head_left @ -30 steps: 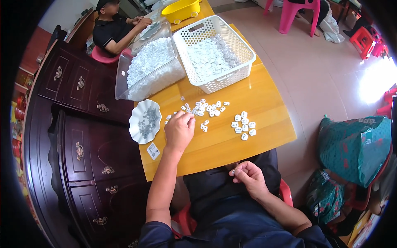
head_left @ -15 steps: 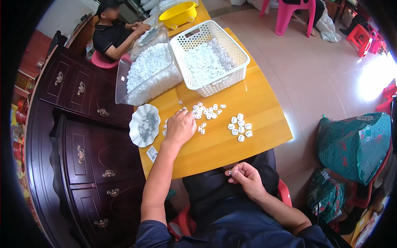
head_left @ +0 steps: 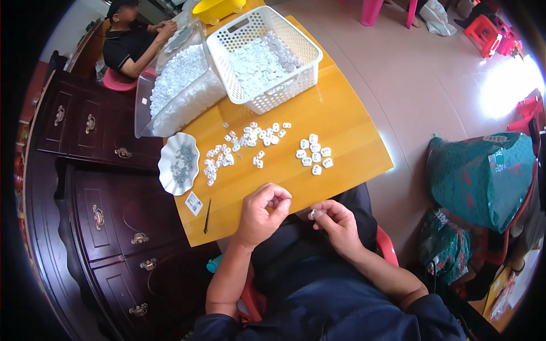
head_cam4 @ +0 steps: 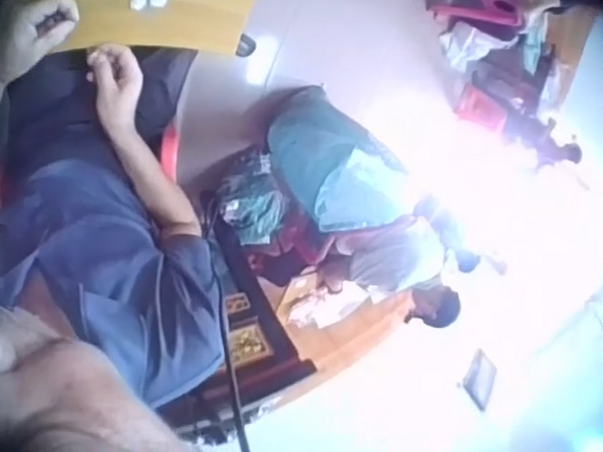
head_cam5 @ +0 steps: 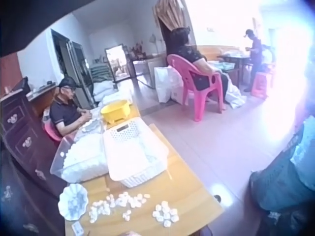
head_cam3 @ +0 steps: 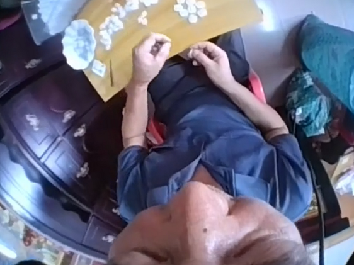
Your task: Assembling small white plastic components by hand at a table in a shared workspace.
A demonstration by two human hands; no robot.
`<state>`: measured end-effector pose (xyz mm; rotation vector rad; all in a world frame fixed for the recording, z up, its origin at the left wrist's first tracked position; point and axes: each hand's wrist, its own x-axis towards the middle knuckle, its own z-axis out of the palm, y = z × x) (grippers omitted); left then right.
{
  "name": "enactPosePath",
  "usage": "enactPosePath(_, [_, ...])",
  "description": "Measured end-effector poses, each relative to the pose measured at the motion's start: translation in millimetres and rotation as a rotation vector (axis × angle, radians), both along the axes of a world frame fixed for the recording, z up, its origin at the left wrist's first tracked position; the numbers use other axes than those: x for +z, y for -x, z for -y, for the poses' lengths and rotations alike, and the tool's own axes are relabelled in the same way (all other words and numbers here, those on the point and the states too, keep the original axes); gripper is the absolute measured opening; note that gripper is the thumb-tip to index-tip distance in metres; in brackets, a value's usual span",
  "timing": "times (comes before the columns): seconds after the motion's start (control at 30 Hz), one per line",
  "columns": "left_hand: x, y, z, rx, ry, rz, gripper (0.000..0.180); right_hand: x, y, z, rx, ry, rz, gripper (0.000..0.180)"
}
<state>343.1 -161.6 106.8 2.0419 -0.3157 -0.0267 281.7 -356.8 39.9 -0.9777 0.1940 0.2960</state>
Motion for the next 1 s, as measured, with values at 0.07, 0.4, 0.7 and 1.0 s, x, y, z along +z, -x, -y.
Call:
enactPosePath(0.07, [-11,9,5,-0.030,0.117,-0.123,0.007,1,-1,1,-0.002,-0.001,0.002,0.014])
enactPosePath(0.4, [-8,19,19,-0.143,0.088,-0.165,0.017,2,1,3,0.011,0.053,0.051,0.019])
enactPosePath(0.7, [-5,21,21,-0.202,0.023,-0.149,0.017,2,3,5,0.040,0.138,0.101,0.017])
enactPosePath(1.0, [-5,20,19,-0.196,0.013,-0.137,0.018,2,3,4,0.013,0.136,0.102,0.015])
